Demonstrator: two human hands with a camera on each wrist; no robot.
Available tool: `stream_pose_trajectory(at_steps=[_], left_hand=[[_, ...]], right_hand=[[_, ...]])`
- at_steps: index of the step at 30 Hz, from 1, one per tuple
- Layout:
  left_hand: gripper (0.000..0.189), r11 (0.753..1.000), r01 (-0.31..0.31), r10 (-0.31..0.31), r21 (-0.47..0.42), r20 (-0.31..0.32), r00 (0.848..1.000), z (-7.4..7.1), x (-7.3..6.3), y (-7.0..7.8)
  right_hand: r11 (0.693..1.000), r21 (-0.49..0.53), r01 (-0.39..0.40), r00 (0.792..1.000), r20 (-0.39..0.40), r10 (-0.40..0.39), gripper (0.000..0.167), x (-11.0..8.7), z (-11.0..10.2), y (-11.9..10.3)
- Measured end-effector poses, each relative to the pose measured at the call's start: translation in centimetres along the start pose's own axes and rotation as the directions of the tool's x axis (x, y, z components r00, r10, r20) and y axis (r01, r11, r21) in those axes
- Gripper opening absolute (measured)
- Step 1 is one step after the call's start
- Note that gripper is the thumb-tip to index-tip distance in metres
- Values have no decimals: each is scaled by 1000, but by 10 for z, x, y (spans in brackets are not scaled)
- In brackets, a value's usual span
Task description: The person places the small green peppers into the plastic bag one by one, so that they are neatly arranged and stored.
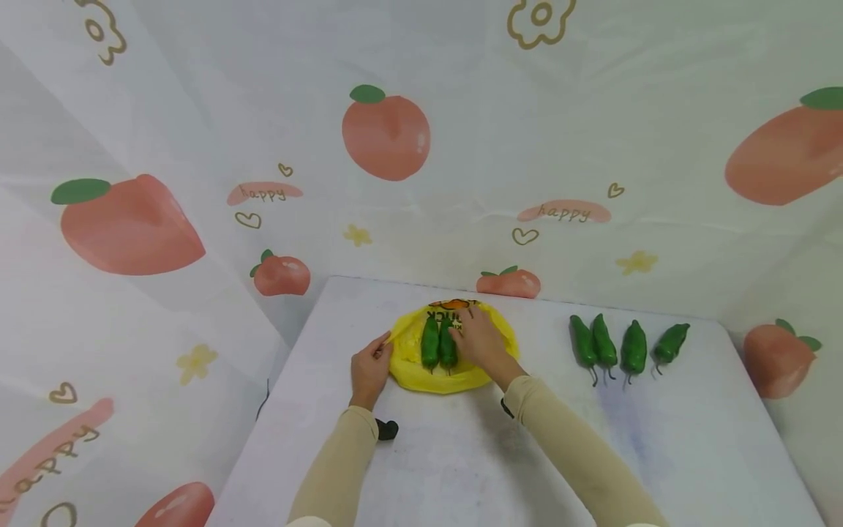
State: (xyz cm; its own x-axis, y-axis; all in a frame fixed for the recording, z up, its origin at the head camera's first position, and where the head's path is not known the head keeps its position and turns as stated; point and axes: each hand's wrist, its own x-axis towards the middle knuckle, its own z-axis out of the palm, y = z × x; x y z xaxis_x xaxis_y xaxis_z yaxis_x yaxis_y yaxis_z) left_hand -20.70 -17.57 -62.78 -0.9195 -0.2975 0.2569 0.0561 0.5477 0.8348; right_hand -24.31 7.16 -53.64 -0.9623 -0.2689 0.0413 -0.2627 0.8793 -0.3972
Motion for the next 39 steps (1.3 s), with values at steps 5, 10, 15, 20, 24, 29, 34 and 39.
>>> stream_pose_trajectory(at_steps=[5, 10, 15, 20, 24, 29, 34, 39], left_hand=[[28, 1000, 11, -12, 6, 10, 1000, -2, 0, 0], [28, 999, 14, -15, 29, 30, 999, -3, 1, -1], [30, 998, 42, -45, 53, 67, 997, -3, 3, 0], [30, 996, 71, -75, 50, 81, 994, -3, 4, 1], [30, 996, 82, -85, 46, 79, 993, -2, 5, 1], [31, 993, 111, -114, 49, 81, 990, -1, 4, 2], [31, 992, 115, -118, 48, 80, 990, -2, 3, 4], [31, 994, 95, -98, 44, 78, 992, -2, 4, 3]], right_hand=[[980, -181, 77, 994, -67, -91, 54, -4, -4, 0], [960, -259, 104, 989, -77, -128, 63, -7, -8, 3], [960, -262, 97, 989, -80, -122, 71, -9, -12, 11], [966, -247, 74, 994, -54, -90, 84, -10, -14, 21], [971, -235, 47, 997, -52, -61, 92, -12, -16, 28], [971, -238, 35, 998, -50, -48, 93, -15, -15, 39], [966, -259, 26, 997, -61, -43, 94, -19, -17, 44], [969, -247, 8, 998, -63, -24, 92, -23, -17, 48]])
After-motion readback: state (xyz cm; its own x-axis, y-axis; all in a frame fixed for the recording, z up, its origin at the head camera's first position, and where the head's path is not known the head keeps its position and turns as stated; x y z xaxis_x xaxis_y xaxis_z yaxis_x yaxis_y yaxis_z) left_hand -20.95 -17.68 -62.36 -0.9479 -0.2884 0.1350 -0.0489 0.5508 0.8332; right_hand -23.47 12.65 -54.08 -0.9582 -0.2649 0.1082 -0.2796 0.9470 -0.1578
